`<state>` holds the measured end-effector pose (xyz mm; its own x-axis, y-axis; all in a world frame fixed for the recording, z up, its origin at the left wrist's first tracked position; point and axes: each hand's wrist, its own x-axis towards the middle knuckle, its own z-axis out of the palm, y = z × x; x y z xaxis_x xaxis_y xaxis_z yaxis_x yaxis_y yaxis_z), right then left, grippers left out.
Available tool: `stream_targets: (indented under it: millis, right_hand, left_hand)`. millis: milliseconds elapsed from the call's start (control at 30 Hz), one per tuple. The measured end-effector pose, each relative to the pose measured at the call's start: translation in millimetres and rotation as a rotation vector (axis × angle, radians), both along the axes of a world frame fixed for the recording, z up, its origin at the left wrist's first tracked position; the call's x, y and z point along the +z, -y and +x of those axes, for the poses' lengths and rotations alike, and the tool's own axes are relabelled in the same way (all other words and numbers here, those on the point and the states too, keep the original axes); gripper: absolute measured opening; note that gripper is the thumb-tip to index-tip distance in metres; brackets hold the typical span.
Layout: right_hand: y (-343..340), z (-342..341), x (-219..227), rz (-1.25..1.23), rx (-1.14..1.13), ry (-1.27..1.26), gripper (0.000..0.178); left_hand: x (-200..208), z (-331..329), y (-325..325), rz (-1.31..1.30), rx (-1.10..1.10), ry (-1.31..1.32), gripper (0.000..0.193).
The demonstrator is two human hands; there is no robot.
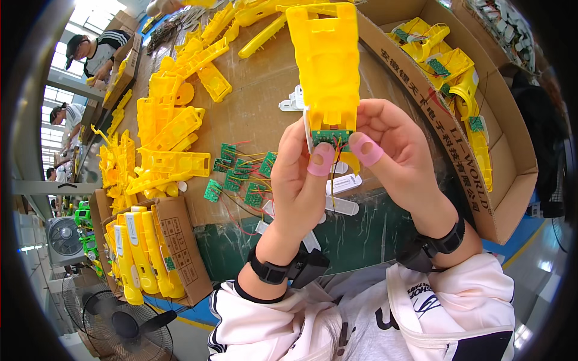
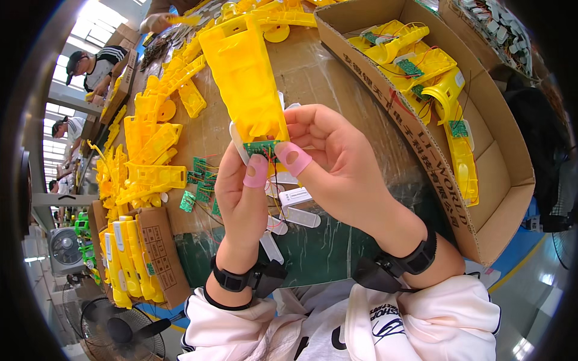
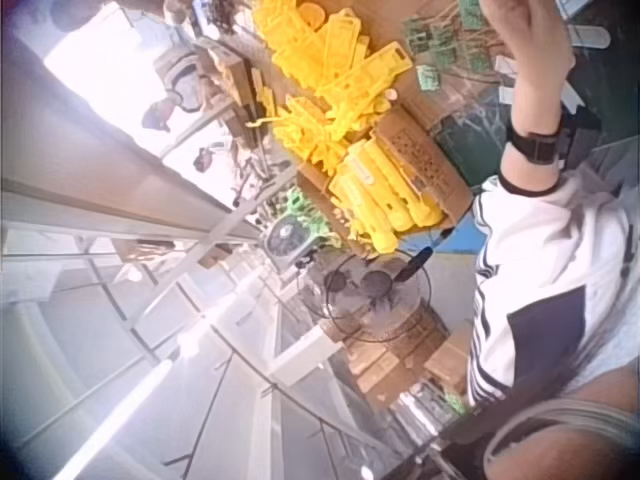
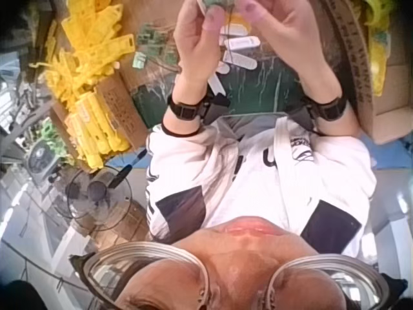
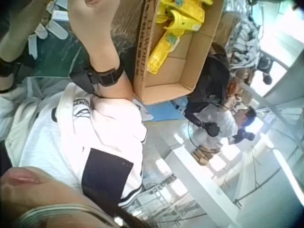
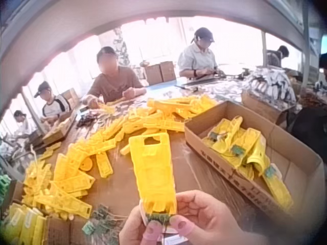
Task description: Assembling electronic lighting components into a yellow plastic housing.
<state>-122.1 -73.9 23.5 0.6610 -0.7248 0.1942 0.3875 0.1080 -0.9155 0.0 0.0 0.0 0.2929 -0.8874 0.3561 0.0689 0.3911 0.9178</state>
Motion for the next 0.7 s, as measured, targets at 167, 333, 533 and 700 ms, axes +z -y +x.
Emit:
stream_targets:
  millis: [167,333,533,700]
  right_hand:
    - [-3,3,-8,-0.205,-0.146,-0.058,0.024]
    - [-8,7,-9,-0.400,-0.331,-0.112,0.021]
    - [-10,7,-7,-0.469,-0.400,-0.146,0.022]
    - [2,-1,1,-0.224,-0.168,-0.094,0.022]
  left_hand:
    - [0,-2,2,-0.047,0.069,0.104,0.034]
    - [0,0,1,-0.050,0.137,0.255,0.031]
    - [1,-2,0,-0.061,0.148,0.240,0.030]
    - [12,8,-2,0.046,0.040,0.219,0.040]
